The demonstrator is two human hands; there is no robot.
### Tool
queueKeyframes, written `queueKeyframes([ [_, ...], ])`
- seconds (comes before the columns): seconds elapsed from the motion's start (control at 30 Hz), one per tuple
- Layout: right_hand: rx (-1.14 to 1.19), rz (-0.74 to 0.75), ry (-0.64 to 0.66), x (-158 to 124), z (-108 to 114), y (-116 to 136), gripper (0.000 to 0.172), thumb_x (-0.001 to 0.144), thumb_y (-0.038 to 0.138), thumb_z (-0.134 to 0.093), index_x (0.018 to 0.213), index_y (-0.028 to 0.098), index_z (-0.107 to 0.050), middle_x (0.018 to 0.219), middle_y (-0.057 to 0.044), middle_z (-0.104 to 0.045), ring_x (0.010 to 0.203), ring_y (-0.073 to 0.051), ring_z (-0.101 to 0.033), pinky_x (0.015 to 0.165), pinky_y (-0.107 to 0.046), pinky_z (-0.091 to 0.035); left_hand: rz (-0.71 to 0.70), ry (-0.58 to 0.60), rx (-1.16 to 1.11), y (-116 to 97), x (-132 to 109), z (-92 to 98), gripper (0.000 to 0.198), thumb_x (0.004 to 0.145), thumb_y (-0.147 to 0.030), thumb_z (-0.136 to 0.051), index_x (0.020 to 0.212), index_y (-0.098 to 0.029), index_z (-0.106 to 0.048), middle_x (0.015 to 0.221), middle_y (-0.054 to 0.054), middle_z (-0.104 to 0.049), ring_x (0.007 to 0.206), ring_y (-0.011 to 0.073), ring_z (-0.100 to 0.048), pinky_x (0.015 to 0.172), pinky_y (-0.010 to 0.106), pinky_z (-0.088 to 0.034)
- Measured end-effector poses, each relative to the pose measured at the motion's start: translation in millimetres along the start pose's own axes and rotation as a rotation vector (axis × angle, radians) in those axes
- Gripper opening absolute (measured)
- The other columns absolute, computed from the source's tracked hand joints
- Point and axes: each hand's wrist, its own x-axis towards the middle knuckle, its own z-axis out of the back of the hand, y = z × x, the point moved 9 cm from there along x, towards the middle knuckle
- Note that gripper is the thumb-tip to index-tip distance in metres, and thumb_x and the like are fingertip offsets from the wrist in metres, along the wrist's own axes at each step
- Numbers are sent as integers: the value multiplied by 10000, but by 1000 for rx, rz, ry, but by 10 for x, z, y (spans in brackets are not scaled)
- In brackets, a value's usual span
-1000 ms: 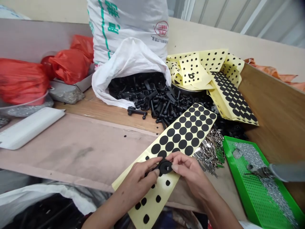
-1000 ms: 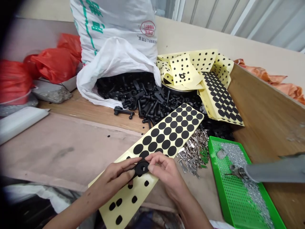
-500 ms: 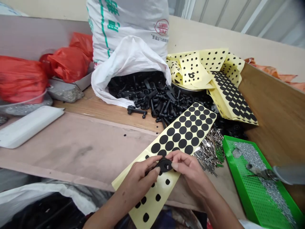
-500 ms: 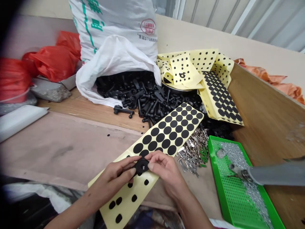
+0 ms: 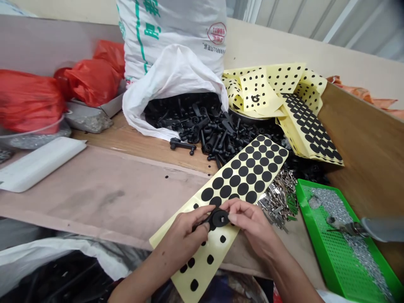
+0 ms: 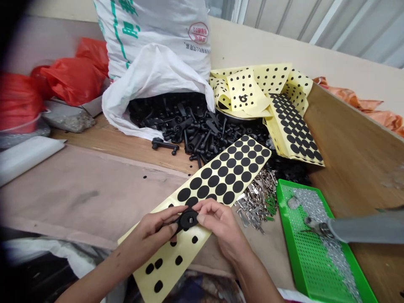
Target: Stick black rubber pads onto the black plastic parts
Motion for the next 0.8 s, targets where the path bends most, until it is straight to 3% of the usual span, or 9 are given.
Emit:
queueKeyframes([
  [0.5, -99, 37, -14, 9, 4, 19, 139, 711, 257, -667, 629, 179, -588, 937, -47, -608, 852, -182, -532, 736, -277, -395, 46, -36, 74, -20, -19, 24, 490, 824, -376, -487, 1255, -150, -547, 754, 23, -629, 628, 156, -537, 603, 272, -445],
  [0.8, -72, 40, -27, -13, -13, 17, 124, 711, 234, -666, 627, 178, -594, 923, -44, -606, 842, -172, -541, 736, -274, -410, 23, -72, 135, -51, -9, 13, 408, 824, -347, -484, 1179, -171, -584, 706, 0, -604, 619, 153, -532, 609, 268, -434],
])
